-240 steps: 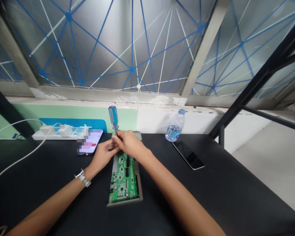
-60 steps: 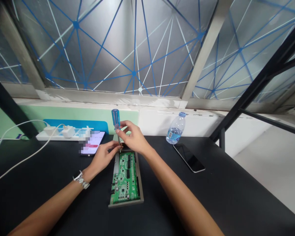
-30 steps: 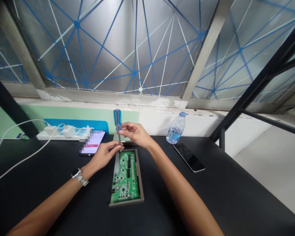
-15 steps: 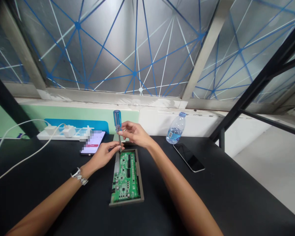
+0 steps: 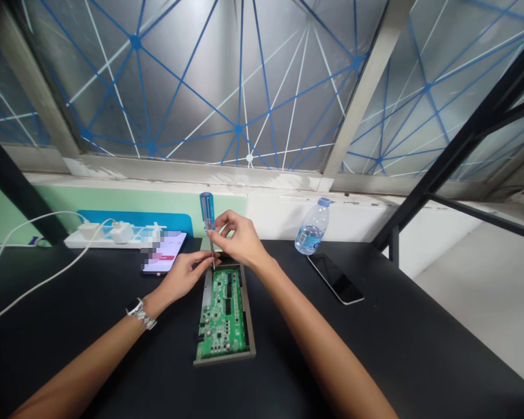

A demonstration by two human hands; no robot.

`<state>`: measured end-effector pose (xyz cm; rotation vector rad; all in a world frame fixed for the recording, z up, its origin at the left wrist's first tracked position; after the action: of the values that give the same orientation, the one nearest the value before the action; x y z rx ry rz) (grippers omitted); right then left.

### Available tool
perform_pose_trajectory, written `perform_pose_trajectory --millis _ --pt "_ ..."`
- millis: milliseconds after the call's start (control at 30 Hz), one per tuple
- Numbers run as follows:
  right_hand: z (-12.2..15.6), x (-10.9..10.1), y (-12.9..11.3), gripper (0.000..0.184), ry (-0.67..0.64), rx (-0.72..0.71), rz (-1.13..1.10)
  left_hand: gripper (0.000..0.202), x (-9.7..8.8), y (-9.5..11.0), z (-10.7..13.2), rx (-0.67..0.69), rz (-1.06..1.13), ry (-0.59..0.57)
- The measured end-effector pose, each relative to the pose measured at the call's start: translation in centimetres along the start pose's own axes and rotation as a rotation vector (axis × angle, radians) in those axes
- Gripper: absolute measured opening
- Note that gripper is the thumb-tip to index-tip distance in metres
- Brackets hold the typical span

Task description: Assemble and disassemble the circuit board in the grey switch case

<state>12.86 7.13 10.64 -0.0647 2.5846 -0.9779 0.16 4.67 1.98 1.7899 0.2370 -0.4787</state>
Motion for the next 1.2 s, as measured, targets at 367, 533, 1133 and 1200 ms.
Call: perform_pose_trajectory --millis 367,533,1133,1200 --pt "0.2 0.2 -0.2 0.025 0.011 -0.014 0.065 0.03 0.1 0.2 0.1 0.014 -0.012 0.001" --pt "0.4 0.1 -1.3 0.023 0.087 -0.036 0.21 0.029 0.2 0.4 0.1 0.017 -0.028 0.009" --pt "1.6 0.1 -2.6 0.025 0.228 0.071 0.562 0.026 0.0 0.5 0.5 0.029 -0.094 0.08" --pt "1.5 0.1 -2.7 0.025 0.216 0.055 0.552 0.026 0.0 0.7 0.5 0.044 -0.108 0.076"
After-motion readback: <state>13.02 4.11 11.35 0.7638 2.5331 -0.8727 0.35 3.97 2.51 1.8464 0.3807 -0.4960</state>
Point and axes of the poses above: each hand's wrist, its own z-axis away from the middle knuckle, its own x-axis out of the palm, y = z × x, the point moved 8 cm from there along -z, towards the middle knuckle, and after that the axes turned 14 degrees about -x, right-handed, at the moved point
